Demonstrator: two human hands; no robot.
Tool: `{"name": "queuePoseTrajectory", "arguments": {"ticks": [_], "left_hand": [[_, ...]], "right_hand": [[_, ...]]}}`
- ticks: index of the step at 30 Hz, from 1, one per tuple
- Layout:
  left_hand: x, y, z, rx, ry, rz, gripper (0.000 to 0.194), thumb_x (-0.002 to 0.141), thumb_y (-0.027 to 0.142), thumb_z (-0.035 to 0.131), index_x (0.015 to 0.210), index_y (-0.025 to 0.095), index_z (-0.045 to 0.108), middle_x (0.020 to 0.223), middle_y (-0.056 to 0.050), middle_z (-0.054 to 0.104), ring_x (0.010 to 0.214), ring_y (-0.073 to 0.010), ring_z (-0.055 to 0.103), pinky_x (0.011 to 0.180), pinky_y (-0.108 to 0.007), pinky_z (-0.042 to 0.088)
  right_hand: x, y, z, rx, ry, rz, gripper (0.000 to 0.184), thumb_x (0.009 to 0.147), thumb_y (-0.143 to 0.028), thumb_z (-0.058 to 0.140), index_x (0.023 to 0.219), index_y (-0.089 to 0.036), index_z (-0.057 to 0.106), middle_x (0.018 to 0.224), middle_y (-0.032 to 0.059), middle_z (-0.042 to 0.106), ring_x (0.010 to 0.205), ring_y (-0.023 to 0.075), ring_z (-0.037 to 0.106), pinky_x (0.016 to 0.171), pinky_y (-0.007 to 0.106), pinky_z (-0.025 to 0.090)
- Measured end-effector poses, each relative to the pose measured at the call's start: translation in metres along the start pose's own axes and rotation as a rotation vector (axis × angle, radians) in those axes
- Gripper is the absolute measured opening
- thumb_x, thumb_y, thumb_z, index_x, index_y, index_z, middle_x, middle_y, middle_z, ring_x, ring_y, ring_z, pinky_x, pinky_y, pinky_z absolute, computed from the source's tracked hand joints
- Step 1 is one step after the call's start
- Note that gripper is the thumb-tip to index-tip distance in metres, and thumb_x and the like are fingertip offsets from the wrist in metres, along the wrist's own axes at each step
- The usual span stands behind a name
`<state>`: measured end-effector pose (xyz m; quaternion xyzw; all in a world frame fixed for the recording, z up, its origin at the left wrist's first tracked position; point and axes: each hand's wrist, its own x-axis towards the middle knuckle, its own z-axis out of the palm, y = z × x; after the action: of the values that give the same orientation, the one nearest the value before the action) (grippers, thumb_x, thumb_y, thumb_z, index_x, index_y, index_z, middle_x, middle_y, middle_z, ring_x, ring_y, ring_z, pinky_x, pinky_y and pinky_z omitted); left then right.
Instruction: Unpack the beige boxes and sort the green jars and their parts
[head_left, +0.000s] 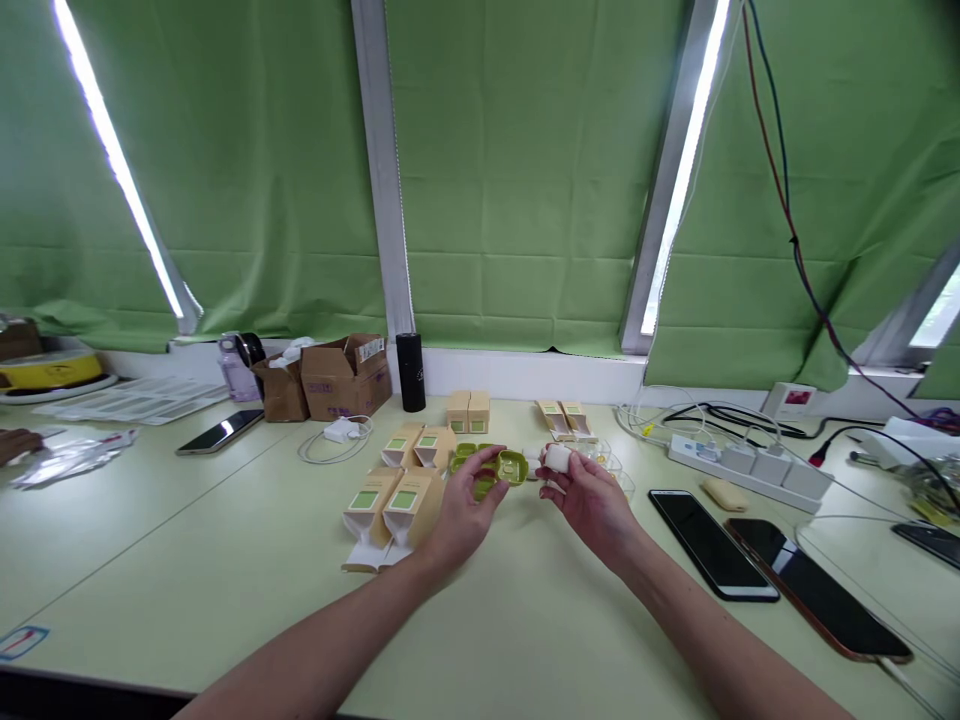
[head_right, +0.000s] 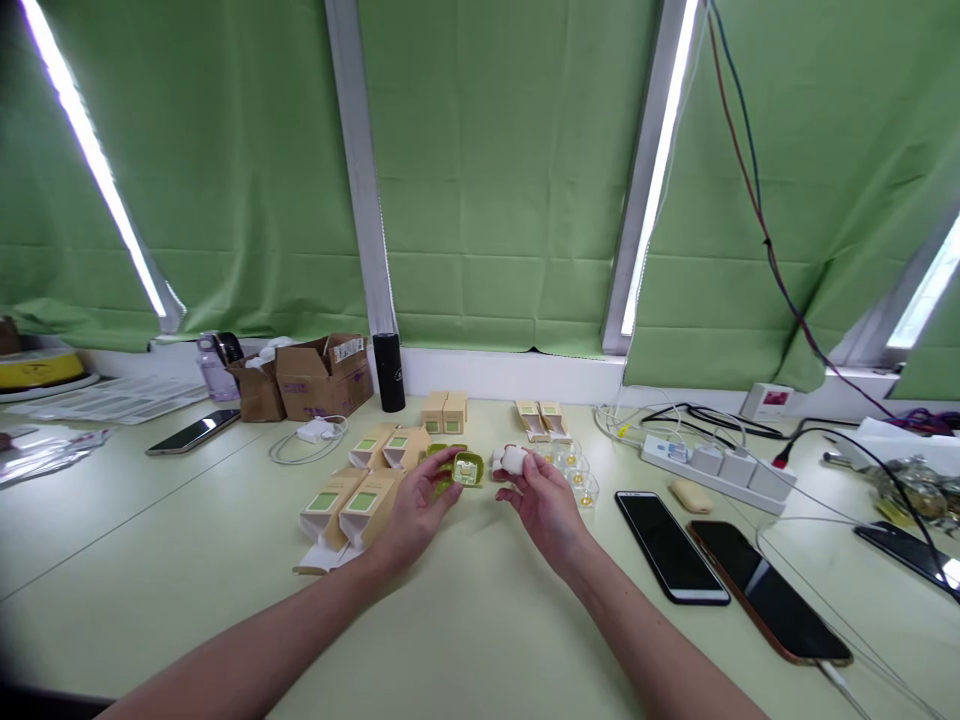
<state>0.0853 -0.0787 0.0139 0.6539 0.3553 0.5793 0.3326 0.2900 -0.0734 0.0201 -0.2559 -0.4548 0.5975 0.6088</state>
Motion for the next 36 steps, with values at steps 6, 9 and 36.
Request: {"name": "queuePoseTrajectory", "arguments": {"ticks": [6, 9, 36], "left_hand": [[0.002, 0.005, -0.001, -0.020, 0.063, -0.032, 0.047, 0.089, 0.036, 0.072, 0.131, 0.018, 0.061, 0.132, -0.014, 0.066, 0.107, -0.0214, 0.066, 0.098, -0.039, 0.056], [0.003, 0.004, -0.002, -0.031, 0.089, -0.027, 0.048, 0.090, 0.037, 0.069, 0.133, 0.019, 0.059, 0.132, -0.014, 0.066, 0.109, -0.0218, 0.066, 0.098, -0.039, 0.056], [0.002, 0.007, -0.003, 0.083, 0.145, 0.004, 0.043, 0.090, 0.037, 0.069, 0.130, 0.021, 0.062, 0.129, -0.011, 0.069, 0.107, -0.0212, 0.067, 0.095, -0.037, 0.057]], "right_hand": [[-0.001, -0.010, 0.003, 0.015, 0.021, -0.007, 0.043, 0.082, -0.055, 0.079, 0.111, -0.026, 0.065, 0.111, 0.0079, 0.073, 0.099, 0.0258, 0.072, 0.081, 0.041, 0.057], [-0.001, -0.018, 0.005, -0.026, 0.042, -0.059, 0.047, 0.077, -0.052, 0.084, 0.112, -0.026, 0.064, 0.104, 0.0056, 0.073, 0.095, 0.0251, 0.072, 0.084, 0.043, 0.056], [0.019, 0.033, -0.015, -1.404, -0.080, -0.625, 0.048, 0.075, 0.002, 0.049, 0.117, -0.021, 0.052, 0.106, 0.0089, 0.064, 0.097, 0.0268, 0.058, 0.081, 0.040, 0.052]]}}
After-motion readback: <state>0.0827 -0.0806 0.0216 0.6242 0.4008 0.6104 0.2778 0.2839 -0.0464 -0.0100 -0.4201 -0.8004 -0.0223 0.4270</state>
